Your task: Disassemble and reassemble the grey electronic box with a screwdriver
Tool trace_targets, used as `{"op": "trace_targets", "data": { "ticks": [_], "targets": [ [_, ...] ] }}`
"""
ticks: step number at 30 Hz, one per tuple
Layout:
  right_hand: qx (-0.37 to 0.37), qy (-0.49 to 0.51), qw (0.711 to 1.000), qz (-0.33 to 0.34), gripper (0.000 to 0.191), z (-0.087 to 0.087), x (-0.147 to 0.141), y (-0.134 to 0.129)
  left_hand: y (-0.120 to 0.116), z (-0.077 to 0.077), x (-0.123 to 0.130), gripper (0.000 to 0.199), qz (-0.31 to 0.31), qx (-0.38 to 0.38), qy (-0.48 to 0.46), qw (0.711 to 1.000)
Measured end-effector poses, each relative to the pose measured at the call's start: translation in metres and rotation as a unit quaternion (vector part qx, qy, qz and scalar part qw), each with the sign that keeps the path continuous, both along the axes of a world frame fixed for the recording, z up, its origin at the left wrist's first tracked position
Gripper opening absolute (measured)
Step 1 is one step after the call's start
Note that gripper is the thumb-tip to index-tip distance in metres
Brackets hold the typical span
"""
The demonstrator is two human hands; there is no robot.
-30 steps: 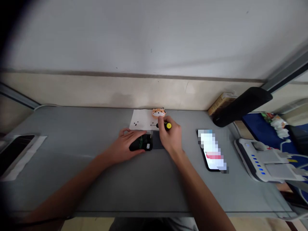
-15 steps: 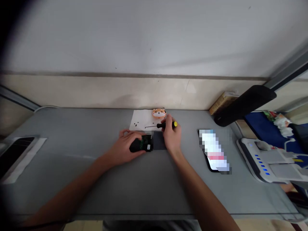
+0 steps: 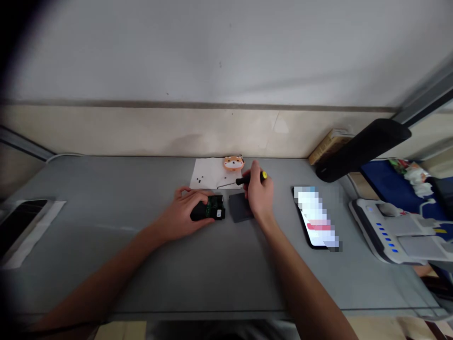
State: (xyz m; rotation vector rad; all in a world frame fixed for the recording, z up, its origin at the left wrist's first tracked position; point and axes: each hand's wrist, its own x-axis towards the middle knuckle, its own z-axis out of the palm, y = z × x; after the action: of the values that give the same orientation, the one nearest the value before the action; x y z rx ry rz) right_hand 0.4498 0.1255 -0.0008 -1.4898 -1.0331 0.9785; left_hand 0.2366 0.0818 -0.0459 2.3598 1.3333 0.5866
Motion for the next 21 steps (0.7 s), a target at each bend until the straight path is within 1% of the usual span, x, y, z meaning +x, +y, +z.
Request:
{"op": "trace_targets", "data": {
  "ticks": [6, 9, 12, 14, 17, 21],
  "targets": [
    [0.034, 0.022, 0.998, -0.05, 0.062, 0.002, -0.001, -0.003, -0.002, 0.0, 0.003, 0.03, 0.014, -0.004, -0.001, 1.0],
    [0.03, 0.032, 0.997, -0.062, 0.059, 0.003, -0.002, -0.004, -0.003, 0.001, 0.005, 0.032, 0.02, 0.003, -0.007, 1.0],
    [0.025, 0.04, 0.996, -0.069, 0.056, 0.001, -0.002, -0.005, -0.005, 0.002, 0.007, 0.028, 0.044, 0.022, -0.024, 0.998],
    [0.03, 0.045, 0.997, -0.061, 0.055, -0.001, -0.002, -0.006, -0.006, 0.004, 0.008, 0.024, 0.064, 0.035, -0.039, 0.997],
    [0.054, 0.047, 0.997, -0.033, 0.054, -0.002, -0.004, -0.009, -0.007, 0.005, 0.008, 0.018, 0.088, 0.062, -0.054, 0.993],
    [0.059, 0.025, 0.998, -0.006, 0.051, 0.002, -0.007, -0.014, -0.006, 0.004, 0.005, 0.023, 0.09, 0.094, -0.063, 0.989]
  ]
}}
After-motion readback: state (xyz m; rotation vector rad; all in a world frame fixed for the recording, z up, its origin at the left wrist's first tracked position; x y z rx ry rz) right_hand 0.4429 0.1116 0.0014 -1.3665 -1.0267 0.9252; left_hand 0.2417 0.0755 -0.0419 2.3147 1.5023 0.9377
